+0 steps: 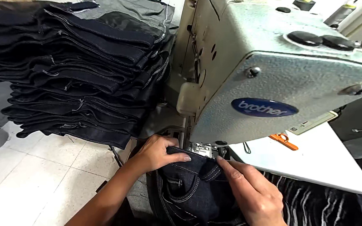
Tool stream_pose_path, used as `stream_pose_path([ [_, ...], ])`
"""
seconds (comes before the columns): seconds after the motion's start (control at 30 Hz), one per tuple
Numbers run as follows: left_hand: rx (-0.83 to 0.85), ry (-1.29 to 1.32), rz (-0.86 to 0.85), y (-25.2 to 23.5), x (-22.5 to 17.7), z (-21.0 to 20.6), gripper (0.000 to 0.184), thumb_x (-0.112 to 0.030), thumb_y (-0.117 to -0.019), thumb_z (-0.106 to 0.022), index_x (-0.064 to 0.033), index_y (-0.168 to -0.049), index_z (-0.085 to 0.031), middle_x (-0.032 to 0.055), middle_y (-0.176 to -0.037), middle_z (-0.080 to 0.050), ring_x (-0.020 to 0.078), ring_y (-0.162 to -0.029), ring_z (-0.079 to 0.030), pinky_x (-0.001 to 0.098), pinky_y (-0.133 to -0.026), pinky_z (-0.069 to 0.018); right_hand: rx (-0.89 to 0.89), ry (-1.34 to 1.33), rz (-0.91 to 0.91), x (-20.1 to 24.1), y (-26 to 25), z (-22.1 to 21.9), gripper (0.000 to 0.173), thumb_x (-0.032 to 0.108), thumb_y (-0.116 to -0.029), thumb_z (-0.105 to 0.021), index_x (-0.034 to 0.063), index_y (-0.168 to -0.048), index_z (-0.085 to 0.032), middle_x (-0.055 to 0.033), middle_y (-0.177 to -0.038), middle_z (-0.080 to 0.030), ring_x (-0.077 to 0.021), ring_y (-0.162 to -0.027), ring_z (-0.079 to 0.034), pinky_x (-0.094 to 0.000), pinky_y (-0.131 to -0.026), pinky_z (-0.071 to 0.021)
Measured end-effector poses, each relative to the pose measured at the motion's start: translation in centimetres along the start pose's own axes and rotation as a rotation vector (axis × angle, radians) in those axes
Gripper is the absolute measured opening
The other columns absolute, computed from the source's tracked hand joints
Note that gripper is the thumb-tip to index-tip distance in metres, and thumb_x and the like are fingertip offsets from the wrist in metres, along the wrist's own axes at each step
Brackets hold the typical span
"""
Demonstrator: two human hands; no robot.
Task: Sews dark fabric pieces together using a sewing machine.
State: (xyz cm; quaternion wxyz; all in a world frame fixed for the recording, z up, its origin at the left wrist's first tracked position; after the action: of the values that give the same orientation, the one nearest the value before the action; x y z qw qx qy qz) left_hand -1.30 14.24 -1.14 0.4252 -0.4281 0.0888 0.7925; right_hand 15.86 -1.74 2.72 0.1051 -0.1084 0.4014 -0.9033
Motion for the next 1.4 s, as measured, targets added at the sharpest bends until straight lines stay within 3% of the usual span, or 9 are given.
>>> stream_pose_path([
  [0.2,0.025,0.013,0.01,-0.2,0.4,0.0,0.044,-0.053,-0.0863,-0.075,-0.0112,-0.074,-0.07,-0.0032,-0.068,-0.064,0.0032,-0.067,-0.06,0.0264,-0.063,-0.0486,0.247,-0.731,-0.492,-1.1,-0.4,-3.1,0.016,0.023,-0.0974,-0.065,0.0093,-0.104,-0.07,0.0062,-0.088,-0.074,0.0024,-0.072,-0.068,-0.0143,-0.062,-0.0574],
  [0.53,-0.288,-0.527,-0.097,1.6,-5.7,0.9,0.033,-0.042,-0.09,-0.071,-0.011,-0.101,-0.075,0.01,-0.097,-0.07,0.0272,-0.09,-0.071,0.0436,-0.073,-0.0603,0.209,-0.197,-0.222,-1.5,-2.2,-2.9,0.014,0.018,-0.0899,-0.063,0.0184,-0.088,-0.076,0.0036,-0.085,-0.073,-0.0043,-0.084,-0.069,-0.0165,-0.076,-0.0538],
  [0.6,-0.159,-0.2,0.051,2.8,-7.9,-0.4,0.029,-0.029,-0.0943,-0.07,-0.0051,-0.11,-0.073,0.005,-0.083,-0.072,0.0148,-0.066,-0.069,0.0316,-0.057,-0.0582,0.193,-0.173,-0.21,-1.3,-2.3,-2.8,0.014,0.016,-0.09,-0.062,0.016,-0.087,-0.075,0.0015,-0.083,-0.073,-0.0058,-0.082,-0.069,-0.0163,-0.074,-0.0537],
  [0.73,-0.023,0.547,0.366,3.9,-7.4,-3.6,0.021,-0.016,-0.1009,-0.063,0.0026,-0.109,-0.067,0.0082,-0.087,-0.074,0.0135,-0.07,-0.075,0.0304,-0.063,-0.0646,0.114,-0.153,-0.172,-0.7,-2.1,-2.8,0.011,0.012,-0.0928,-0.062,0.0124,-0.09,-0.073,-0.0026,-0.083,-0.073,-0.0089,-0.082,-0.068,-0.0159,-0.075,-0.0521],
  [0.87,-0.175,0.579,0.353,3.9,-5.5,-4.4,0.018,-0.015,-0.0974,-0.068,-0.0025,-0.085,-0.066,0.0046,-0.081,-0.075,0.0119,-0.072,-0.076,0.0288,-0.068,-0.0651,0.039,-0.089,-0.073,0.4,-1.4,-2.8,0.012,0.007,-0.0986,-0.058,0.0093,-0.097,-0.069,-0.0071,-0.09,-0.073,-0.0148,-0.092,-0.07,-0.0205,-0.085,-0.0551],
  [1.03,-0.219,0.553,0.372,3.6,-5.2,-4.8,0.013,-0.005,-0.0877,-0.074,-0.0021,-0.089,-0.061,0.0045,-0.077,-0.073,0.0124,-0.066,-0.074,0.0297,-0.063,-0.0649,0.146,-0.03,-0.003,1.1,-0.4,-2.9,0.025,0.003,-0.1031,-0.047,0.0064,-0.111,-0.07,-0.011,-0.106,-0.074,-0.0219,-0.106,-0.069,-0.0255,-0.098,-0.0514],
  [1.2,-0.4,-0.328,-0.258,4.1,-6.4,-3.5,0.024,-0.036,-0.0951,-0.071,-0.0128,-0.095,-0.069,-0.0021,-0.066,-0.059,0.0106,-0.062,-0.057,0.023,-0.061,-0.0485,0.196,-0.108,-0.045,0.4,-0.3,-2.9,0.03,-0.001,-0.1013,-0.044,0.0076,-0.114,-0.07,-0.0104,-0.111,-0.072,-0.0203,-0.111,-0.066,-0.0237,-0.101,-0.0499],
  [1.3,-0.327,-0.512,-0.612,3.7,-6.6,-3.5,0.017,-0.03,-0.1035,-0.06,-0.0209,-0.114,-0.07,-0.0022,-0.109,-0.07,0.0167,-0.105,-0.061,0.0321,-0.098,-0.0433,0.194,-0.224,-0.138,-0.6,0.0,-3.1,0.03,0.002,-0.1006,-0.046,0.0127,-0.115,-0.07,-0.0097,-0.109,-0.067,-0.0162,-0.108,-0.064,-0.0212,-0.096,-0.0514],
  [1.4,-0.195,-0.464,-0.676,3.0,-5.7,-3.6,0.027,-0.033,-0.105,-0.057,-0.0171,-0.122,-0.07,-0.0001,-0.123,-0.072,0.0158,-0.112,-0.064,0.0285,-0.101,-0.0465,0.206,-0.407,-0.277,-2.5,0.9,-3.5,0.027,0.015,-0.1031,-0.05,0.02,-0.117,-0.073,-0.0052,-0.106,-0.066,-0.008,-0.103,-0.063,-0.0184,-0.091,-0.0521],
])
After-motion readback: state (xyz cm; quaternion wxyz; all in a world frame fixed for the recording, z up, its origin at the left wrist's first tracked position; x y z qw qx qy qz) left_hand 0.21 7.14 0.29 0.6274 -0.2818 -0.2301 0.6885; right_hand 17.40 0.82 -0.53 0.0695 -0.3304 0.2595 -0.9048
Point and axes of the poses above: each hand's wrist, its own y-axis away from the middle knuckle, its own z-axis out of the back of the hand, x = y × z, the point moved 6 cm from there along -y, towards the middle knuckle
